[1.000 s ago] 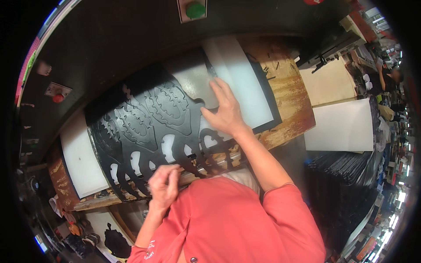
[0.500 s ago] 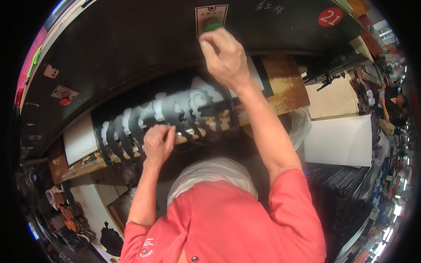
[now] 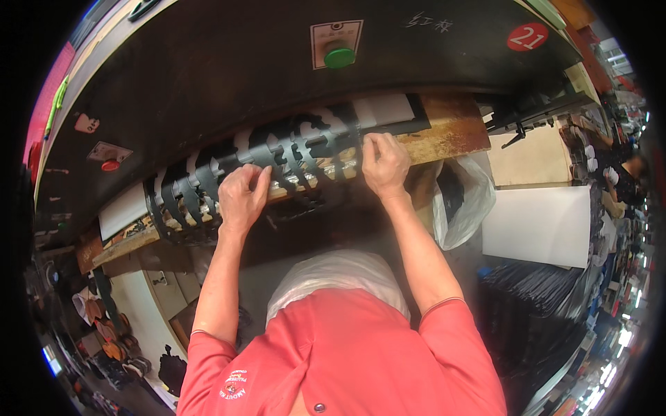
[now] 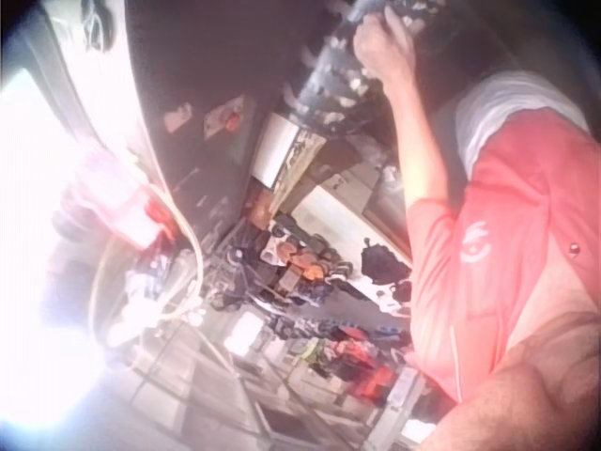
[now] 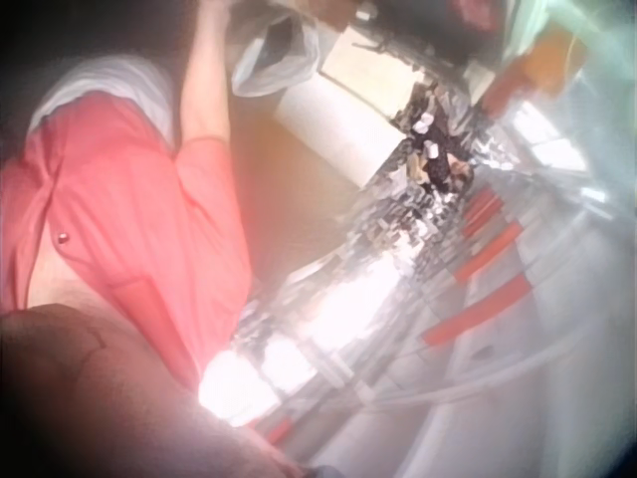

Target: The person uses a handheld blade to cut intricate shapes from a black rubber sheet on a cutting machine. They repeatedly press the blade into the material, remove the cut pieces, and place them on a nearby surface. The person then feeds a new sheet into the machine and continues cutting.

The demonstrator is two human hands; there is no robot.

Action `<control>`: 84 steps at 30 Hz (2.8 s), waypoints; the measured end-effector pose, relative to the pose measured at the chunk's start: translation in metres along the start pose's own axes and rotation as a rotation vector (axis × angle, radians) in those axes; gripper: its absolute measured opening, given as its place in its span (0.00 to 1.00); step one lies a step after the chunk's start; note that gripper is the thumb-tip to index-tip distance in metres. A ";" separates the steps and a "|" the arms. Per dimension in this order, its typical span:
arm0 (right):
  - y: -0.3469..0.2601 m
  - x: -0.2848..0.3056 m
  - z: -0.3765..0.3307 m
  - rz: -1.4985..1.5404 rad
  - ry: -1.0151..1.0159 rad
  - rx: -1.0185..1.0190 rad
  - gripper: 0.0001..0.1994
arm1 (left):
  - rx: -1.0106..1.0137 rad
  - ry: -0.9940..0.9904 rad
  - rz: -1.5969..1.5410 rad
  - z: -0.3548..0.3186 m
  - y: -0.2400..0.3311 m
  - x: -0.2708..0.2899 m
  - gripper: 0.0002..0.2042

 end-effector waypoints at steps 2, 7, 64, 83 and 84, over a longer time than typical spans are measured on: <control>0.000 0.000 -0.001 0.020 -0.010 -0.023 0.02 | -0.002 0.008 0.000 -0.001 -0.001 0.000 0.11; 0.002 -0.001 -0.004 0.010 0.002 0.003 0.03 | 0.038 -0.005 0.012 -0.002 -0.002 -0.002 0.12; -0.017 -0.159 0.222 0.738 -0.429 -0.562 0.46 | -0.108 -0.242 -0.024 0.210 -0.126 -0.106 0.23; -0.029 -0.094 0.198 1.045 -0.267 -0.462 0.50 | 0.752 -0.189 -1.060 0.267 -0.063 -0.131 0.17; -0.028 -0.087 0.198 1.022 -0.221 -0.449 0.50 | 0.799 -0.191 -1.044 0.257 -0.070 -0.134 0.17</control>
Point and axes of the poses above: each hand's wrist, its own z-axis towards the middle knuckle, its own x-axis out of the back of the hand, y = z × x, the point moved 5 cm from there along z, towards the middle knuckle, and after that the axes turned 3 degrees about -x, right-handed, at the moved point
